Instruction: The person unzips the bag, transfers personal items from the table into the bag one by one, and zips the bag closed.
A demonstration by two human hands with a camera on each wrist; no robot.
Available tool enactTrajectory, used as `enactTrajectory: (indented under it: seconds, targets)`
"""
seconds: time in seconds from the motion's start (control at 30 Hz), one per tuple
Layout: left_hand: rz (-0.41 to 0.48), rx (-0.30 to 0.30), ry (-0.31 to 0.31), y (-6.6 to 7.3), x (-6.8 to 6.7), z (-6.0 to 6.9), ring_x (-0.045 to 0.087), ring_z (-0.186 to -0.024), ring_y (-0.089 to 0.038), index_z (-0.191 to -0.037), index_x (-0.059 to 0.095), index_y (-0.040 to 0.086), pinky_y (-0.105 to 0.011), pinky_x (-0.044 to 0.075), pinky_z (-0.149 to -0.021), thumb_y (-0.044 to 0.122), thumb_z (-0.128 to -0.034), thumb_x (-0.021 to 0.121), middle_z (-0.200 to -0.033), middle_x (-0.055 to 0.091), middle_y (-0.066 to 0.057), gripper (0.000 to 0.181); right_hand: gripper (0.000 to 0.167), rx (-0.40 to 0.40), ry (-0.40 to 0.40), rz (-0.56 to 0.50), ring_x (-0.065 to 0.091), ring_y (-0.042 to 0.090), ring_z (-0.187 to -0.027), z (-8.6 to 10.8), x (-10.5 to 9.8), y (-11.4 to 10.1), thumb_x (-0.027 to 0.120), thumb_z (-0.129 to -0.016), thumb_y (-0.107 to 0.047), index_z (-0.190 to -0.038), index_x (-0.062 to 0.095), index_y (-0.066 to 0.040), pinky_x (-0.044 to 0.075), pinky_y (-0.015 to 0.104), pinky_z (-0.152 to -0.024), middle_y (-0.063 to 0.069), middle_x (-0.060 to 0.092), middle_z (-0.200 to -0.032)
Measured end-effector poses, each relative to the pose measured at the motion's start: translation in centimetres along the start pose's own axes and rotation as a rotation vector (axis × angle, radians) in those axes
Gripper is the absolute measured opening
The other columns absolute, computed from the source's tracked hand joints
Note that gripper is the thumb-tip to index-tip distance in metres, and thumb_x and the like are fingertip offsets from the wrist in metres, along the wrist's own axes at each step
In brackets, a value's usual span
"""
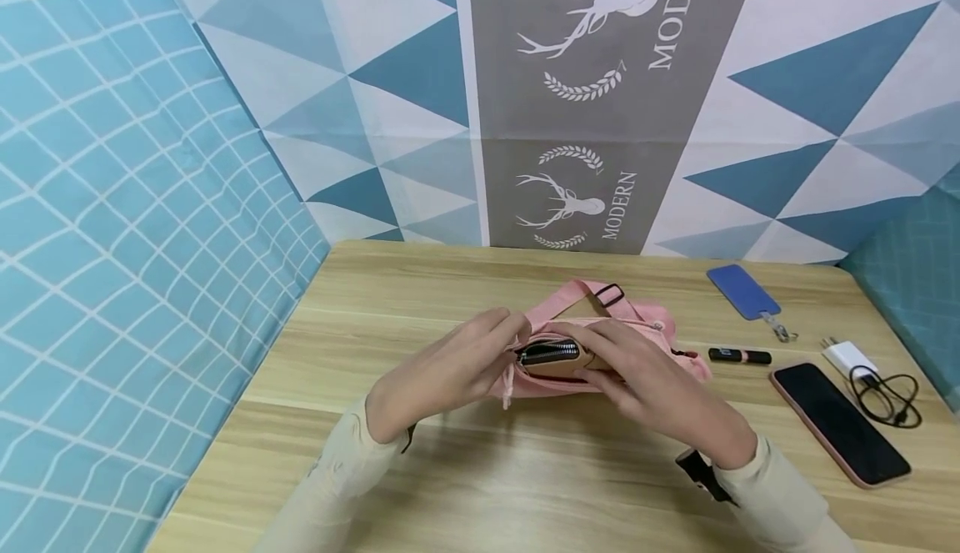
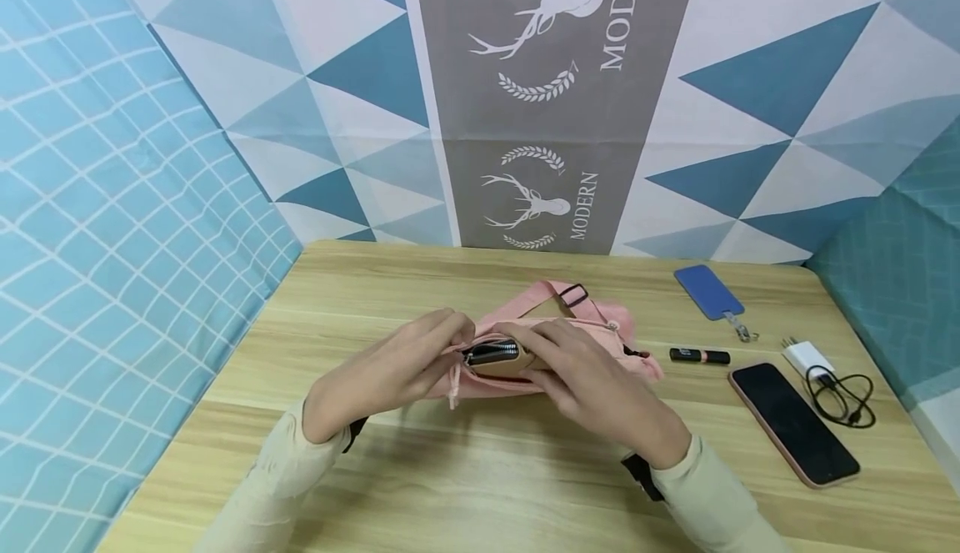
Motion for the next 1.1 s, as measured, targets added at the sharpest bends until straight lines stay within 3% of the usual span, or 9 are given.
enactTrajectory:
  seconds: [0.1, 0.33, 0.47, 0.6, 0.77, 0.87, 0.97, 1.1]
  targets:
    - [0.038, 0.0, 0.001, 0.0, 0.0, -0.1, 0.047, -0.075, -0.01, -0.101, 0.051, 0.006, -0.02, 0.044, -0.068, -0.007, -0.0927, 0.052, -0.083, 0.048, 0.002, 0.015, 0.078, -0.005, 0.041, 0.053, 0.057, 0.012, -0.102, 0.0, 0.0, -0.4, 0.075, -0.085, -0.005, -0.153, 0.039, -0.018, 0.051, 0.036, -0.087, -0.004, 0.06, -0.112]
    - [0.217, -0.079, -0.011, -0.8, -0.5, 0.2, 0.049, -0.078, -0.009, -0.099, 0.053, 0.007, -0.021, 0.046, -0.068, -0.007, -0.0929, 0.058, -0.086, 0.052, 0.001, 0.016, 0.076, 0.033, 0.119, 0.171, 0.061, 0.027, -0.102, -0.6, 0.5, -1.7, 0.075, -0.084, -0.003, -0.151, 0.039, -0.011, 0.05, 0.043, -0.087, 0.009, 0.063, -0.107]
    - [0.383, -0.139, 0.026, -1.6, -0.9, 0.5, 0.055, -0.078, -0.009, -0.096, 0.055, 0.008, -0.023, 0.05, -0.069, -0.003, -0.0934, 0.063, -0.087, 0.057, 0.002, 0.014, 0.063, 0.042, 0.093, 0.184, 0.061, 0.024, -0.096, -0.9, 0.3, -1.8, 0.074, -0.087, -0.006, -0.143, 0.045, -0.008, 0.051, 0.041, -0.083, 0.007, 0.062, -0.103]
    - [0.518, -0.2, 0.058, -2.3, -0.7, 0.6, 0.058, -0.079, -0.01, -0.096, 0.058, 0.007, -0.026, 0.053, -0.07, -0.004, -0.0938, 0.062, -0.089, 0.061, 0.001, 0.012, 0.058, 0.022, 0.015, 0.105, 0.06, 0.017, -0.099, -1.2, -0.2, -1.2, 0.075, -0.087, -0.007, -0.138, 0.049, -0.013, 0.052, 0.041, -0.084, -0.001, 0.061, -0.105]
    - [0.518, -0.199, 0.053, -2.3, -0.3, 0.4, 0.059, -0.081, -0.011, -0.097, 0.059, 0.008, -0.026, 0.053, -0.072, -0.004, -0.0939, 0.062, -0.091, 0.061, 0.001, 0.012, 0.063, 0.013, -0.018, 0.056, 0.057, 0.009, -0.095, -1.0, -0.8, -0.6, 0.077, -0.086, -0.009, -0.141, 0.049, -0.018, 0.053, 0.037, -0.081, -0.007, 0.06, -0.103]
    - [0.463, -0.171, 0.064, -2.2, 0.0, 0.2, 0.058, -0.082, -0.01, -0.098, 0.061, 0.007, -0.024, 0.053, -0.073, -0.005, -0.0933, 0.062, -0.092, 0.062, 0.0, 0.013, 0.072, -0.004, 0.035, 0.086, 0.057, 0.01, -0.092, -0.9, -0.7, -0.6, 0.078, -0.084, -0.01, -0.147, 0.044, -0.018, 0.053, 0.038, -0.079, -0.003, 0.061, -0.105]
    - [0.417, -0.151, 0.054, -2.0, 0.3, -0.1, 0.057, -0.084, -0.009, -0.102, 0.063, 0.006, -0.023, 0.053, -0.074, -0.003, -0.0943, 0.061, -0.095, 0.063, 0.0, 0.013, 0.073, -0.079, 0.112, 0.118, 0.059, 0.013, -0.098, -0.9, -0.5, -1.0, 0.078, -0.083, -0.009, -0.148, 0.047, -0.019, 0.054, 0.039, -0.082, 0.001, 0.061, -0.114]
    - [0.421, -0.193, -0.021, -1.6, 0.8, -0.5, 0.059, -0.08, -0.007, -0.113, 0.059, 0.007, -0.022, 0.053, -0.07, 0.006, -0.0967, 0.063, -0.092, 0.063, 0.002, 0.017, 0.068, -0.157, 0.158, 0.132, 0.058, 0.015, -0.108, -0.6, -0.4, -1.4, 0.081, -0.078, -0.002, -0.139, 0.057, -0.02, 0.054, 0.037, -0.083, 0.0, 0.06, -0.123]
Point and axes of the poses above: each hand's wrist, its own z-axis away from the middle knuckle, its own x-axis out of the palm, y = z × x, the point moved 4 cm from there along -z, towards the middle knuckle
